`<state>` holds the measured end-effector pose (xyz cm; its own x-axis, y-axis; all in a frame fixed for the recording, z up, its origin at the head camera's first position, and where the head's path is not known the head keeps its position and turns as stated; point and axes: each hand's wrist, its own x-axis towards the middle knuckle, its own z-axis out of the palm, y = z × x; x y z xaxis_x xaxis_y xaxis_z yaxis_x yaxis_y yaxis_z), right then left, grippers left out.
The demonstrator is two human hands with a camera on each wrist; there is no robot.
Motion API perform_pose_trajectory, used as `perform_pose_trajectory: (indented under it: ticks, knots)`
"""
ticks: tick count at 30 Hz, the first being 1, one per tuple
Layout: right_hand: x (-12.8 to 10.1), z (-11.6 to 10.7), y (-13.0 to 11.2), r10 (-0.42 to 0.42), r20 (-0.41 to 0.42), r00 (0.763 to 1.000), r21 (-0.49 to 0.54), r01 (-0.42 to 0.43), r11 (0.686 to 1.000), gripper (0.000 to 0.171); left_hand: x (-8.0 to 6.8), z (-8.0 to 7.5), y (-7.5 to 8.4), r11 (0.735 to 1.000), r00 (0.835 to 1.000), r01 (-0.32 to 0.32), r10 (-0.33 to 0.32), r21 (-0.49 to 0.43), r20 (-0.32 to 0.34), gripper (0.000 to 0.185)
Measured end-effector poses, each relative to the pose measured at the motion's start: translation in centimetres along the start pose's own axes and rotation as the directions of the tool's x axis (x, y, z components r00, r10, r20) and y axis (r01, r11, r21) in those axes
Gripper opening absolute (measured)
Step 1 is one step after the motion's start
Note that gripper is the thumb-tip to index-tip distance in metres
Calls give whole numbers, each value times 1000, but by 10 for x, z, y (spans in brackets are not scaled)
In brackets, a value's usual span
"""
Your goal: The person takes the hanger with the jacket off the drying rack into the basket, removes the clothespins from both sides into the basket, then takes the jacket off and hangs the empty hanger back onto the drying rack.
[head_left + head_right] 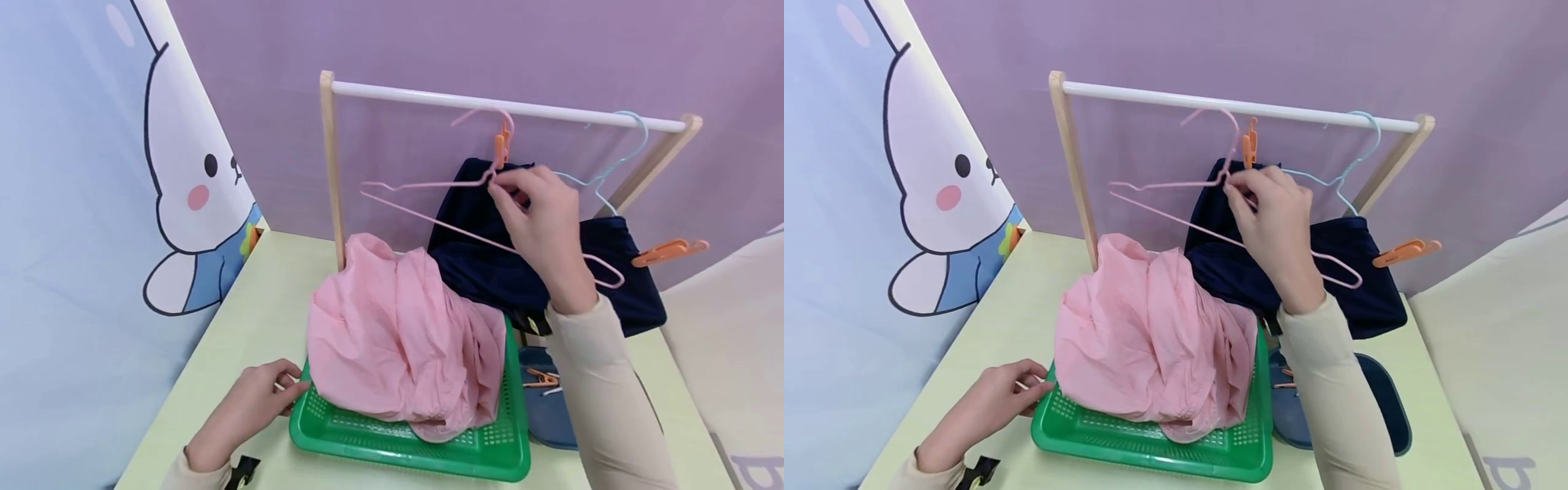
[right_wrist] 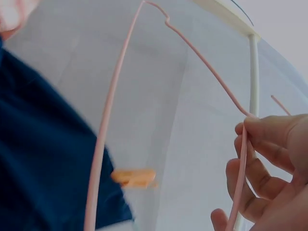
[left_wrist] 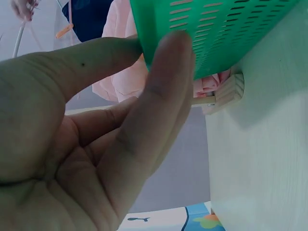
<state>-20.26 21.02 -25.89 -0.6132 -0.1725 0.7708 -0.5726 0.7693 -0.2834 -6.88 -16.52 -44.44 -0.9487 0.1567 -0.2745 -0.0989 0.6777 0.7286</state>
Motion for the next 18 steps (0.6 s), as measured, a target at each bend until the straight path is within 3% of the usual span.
perform_pose_trajectory:
  ticks: [9, 18]
  knots:
    - [46, 35, -17, -17, -47, 999, 0, 17, 1000, 10, -1, 0, -1, 1000, 999, -7, 8, -21, 36, 16]
    - [66, 66, -36, 101, 75, 992, -40, -98, 994, 17, 0, -1, -1, 1000, 999, -15, 15, -19, 37, 14]
